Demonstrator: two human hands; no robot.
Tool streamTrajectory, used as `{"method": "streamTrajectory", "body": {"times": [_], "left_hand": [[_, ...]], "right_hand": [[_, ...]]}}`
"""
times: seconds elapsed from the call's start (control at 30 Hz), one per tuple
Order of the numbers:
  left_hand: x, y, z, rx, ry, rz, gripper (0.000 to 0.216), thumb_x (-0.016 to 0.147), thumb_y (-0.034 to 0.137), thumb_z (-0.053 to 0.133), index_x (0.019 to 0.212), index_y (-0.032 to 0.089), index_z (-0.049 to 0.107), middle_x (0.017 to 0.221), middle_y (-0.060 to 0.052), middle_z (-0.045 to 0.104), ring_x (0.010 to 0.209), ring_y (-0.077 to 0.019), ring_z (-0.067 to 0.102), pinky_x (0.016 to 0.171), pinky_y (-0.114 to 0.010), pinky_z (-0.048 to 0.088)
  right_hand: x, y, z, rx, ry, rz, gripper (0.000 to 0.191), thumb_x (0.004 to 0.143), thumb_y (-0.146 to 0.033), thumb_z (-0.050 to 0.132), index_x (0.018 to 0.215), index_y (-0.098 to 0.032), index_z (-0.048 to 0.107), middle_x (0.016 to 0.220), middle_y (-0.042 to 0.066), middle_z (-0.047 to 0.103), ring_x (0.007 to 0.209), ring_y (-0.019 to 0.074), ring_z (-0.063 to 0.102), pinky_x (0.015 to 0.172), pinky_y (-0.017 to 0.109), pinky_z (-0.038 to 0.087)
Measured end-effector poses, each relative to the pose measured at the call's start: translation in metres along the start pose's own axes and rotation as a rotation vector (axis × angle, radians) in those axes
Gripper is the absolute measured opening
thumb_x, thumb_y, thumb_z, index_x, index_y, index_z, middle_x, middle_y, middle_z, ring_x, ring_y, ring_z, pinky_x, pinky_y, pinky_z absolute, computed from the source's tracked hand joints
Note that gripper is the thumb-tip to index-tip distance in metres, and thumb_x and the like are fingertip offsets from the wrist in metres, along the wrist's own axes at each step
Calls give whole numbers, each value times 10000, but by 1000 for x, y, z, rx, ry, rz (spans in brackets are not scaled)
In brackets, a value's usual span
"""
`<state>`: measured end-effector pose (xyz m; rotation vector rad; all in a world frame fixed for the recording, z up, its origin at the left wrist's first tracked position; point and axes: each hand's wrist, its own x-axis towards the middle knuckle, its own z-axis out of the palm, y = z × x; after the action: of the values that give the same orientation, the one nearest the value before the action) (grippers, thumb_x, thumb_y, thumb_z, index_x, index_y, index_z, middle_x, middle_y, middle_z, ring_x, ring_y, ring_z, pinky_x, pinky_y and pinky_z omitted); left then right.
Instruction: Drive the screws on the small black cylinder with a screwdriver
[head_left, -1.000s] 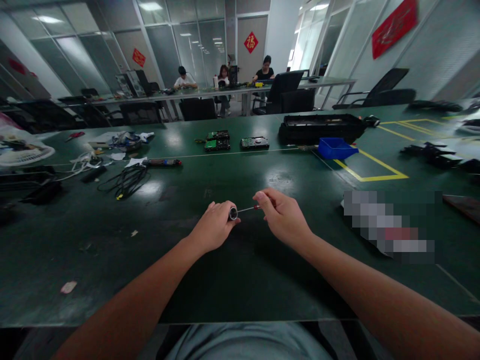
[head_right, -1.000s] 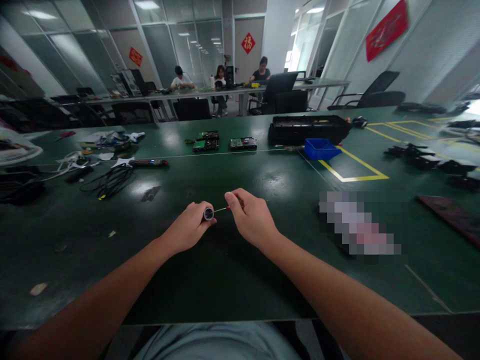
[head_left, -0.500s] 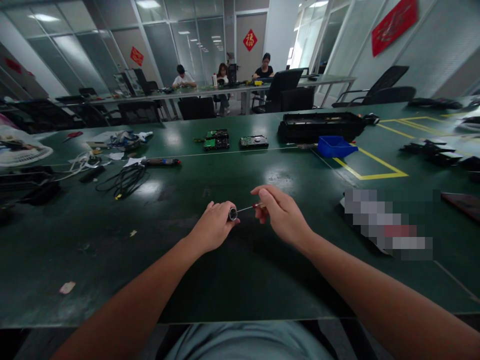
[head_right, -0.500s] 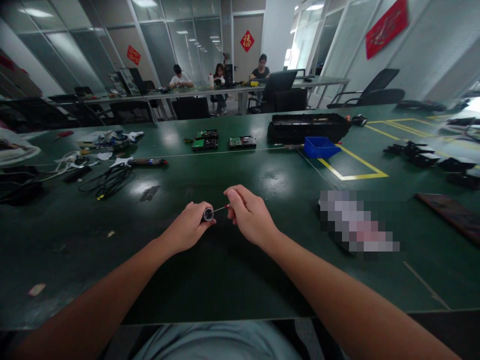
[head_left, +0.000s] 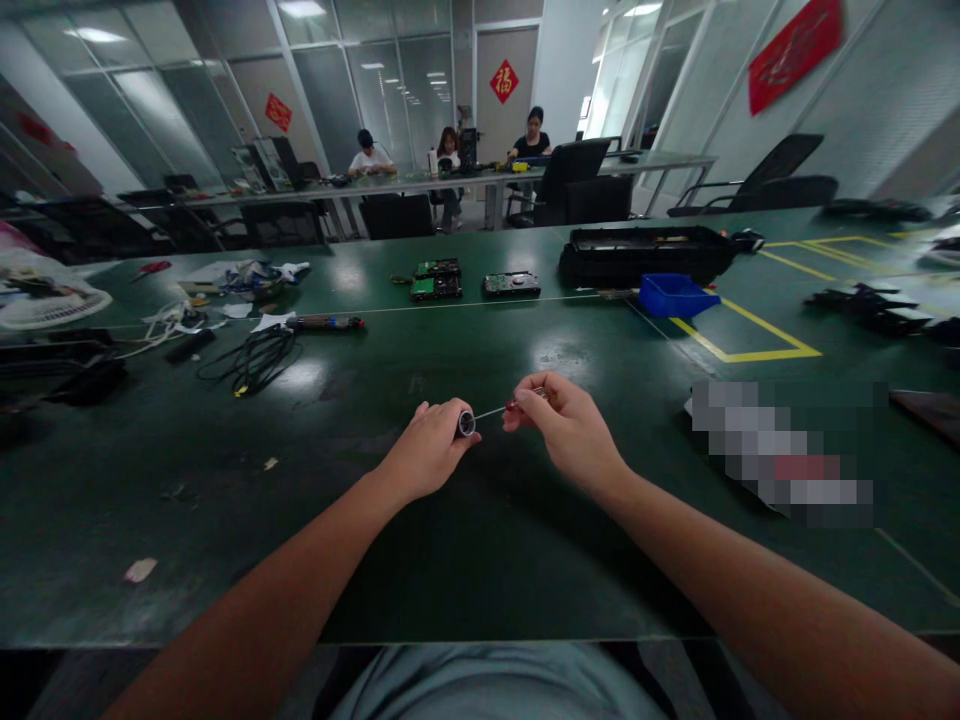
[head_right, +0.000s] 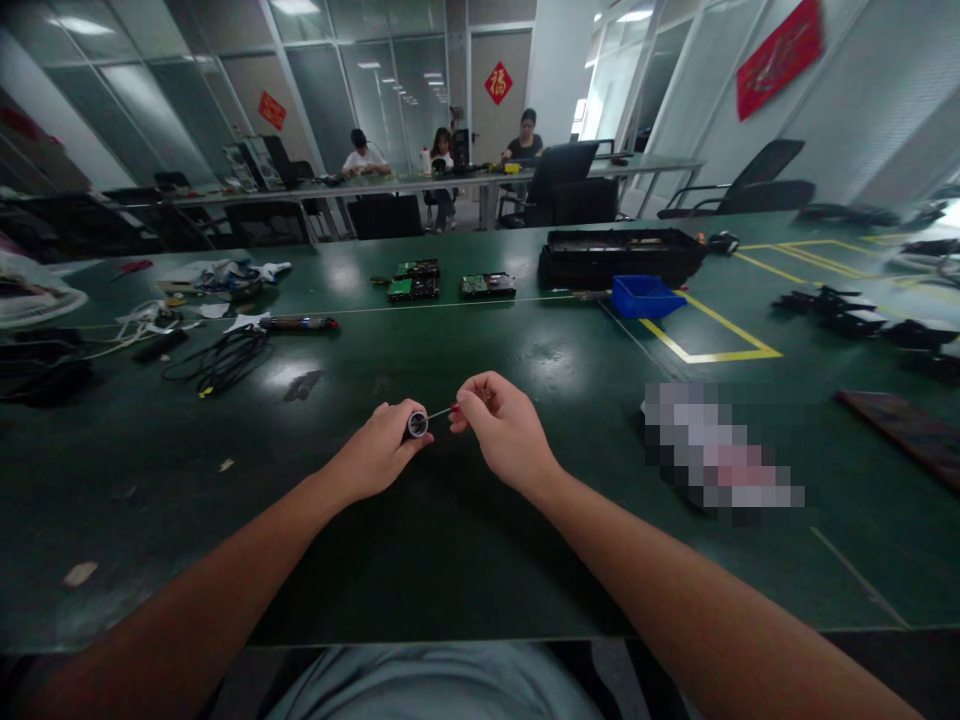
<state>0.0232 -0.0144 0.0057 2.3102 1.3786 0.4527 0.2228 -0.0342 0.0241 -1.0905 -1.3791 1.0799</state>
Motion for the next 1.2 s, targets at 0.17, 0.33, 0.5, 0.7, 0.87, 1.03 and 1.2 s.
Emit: {"method": "streamTrajectory", "body": {"times": [0.17, 0.33, 0.5, 0.7, 0.87, 1.03, 1.2], "left_hand": [[0, -1, 1, 9, -6, 11, 137, 935, 315, 565, 1018, 210, 536, 964, -43, 641, 953, -237, 581, 1085, -549, 341], [0, -3, 2, 5, -5, 22, 130, 928, 315, 580, 999, 216, 534, 955, -29, 633, 965, -243, 583, 1103, -583, 320], [0, -2, 1, 1, -17, 15, 133, 933, 320, 574, 997, 211, 534, 947, -33, 627, 972, -245, 578, 1116, -597, 297], [-1, -2, 1, -3, -7, 25, 132, 931, 321, 580, 996, 215, 537, 950, -25, 628, 967, -242, 576, 1113, -593, 301], [-1, -2, 1, 8, -11, 20, 137, 926, 323, 587, 996, 215, 543, 949, -27, 628, 955, -247, 574, 1098, -593, 317], [1, -3, 2, 33, -11, 25, 147, 920, 320, 602, 991, 208, 540, 956, -32, 630, 961, -245, 571, 1099, -584, 319], [1, -5, 3, 24, -2, 37, 144, 923, 314, 605, 999, 213, 536, 961, -21, 634, 944, -232, 573, 1104, -595, 306]], "right_hand": [[4, 7, 1, 125, 2, 25, 295, 861, -469, 650, 906, -178, 657, 781, 30, 692, 718, 169, 701, 729, 349, 593], [5, 10, -2, 151, -8, 69, 304, 853, -485, 648, 880, -183, 676, 758, 26, 686, 692, 162, 687, 696, 338, 591], [6, 8, -3, 228, -22, 128, 199, 848, -376, 620, 852, -184, 670, 760, 31, 692, 703, 178, 694, 675, 337, 571], [7, 6, -3, 239, -14, 163, 138, 814, -283, 571, 828, -184, 666, 842, 55, 714, 764, 201, 708, 679, 342, 555], [5, 7, -2, 62, 6, 66, 243, 901, -394, 568, 827, -182, 661, 678, -10, 593, 569, 122, 573, 544, 268, 471], [6, 9, -1, -1, -1, 16, 397, 935, -561, 514, 836, -195, 634, 604, -25, 550, 520, 120, 520, 512, 271, 427], [6, 8, -2, 147, -30, 71, 272, 892, -438, 578, 798, -198, 664, 695, 13, 617, 634, 154, 584, 600, 307, 476]]}}
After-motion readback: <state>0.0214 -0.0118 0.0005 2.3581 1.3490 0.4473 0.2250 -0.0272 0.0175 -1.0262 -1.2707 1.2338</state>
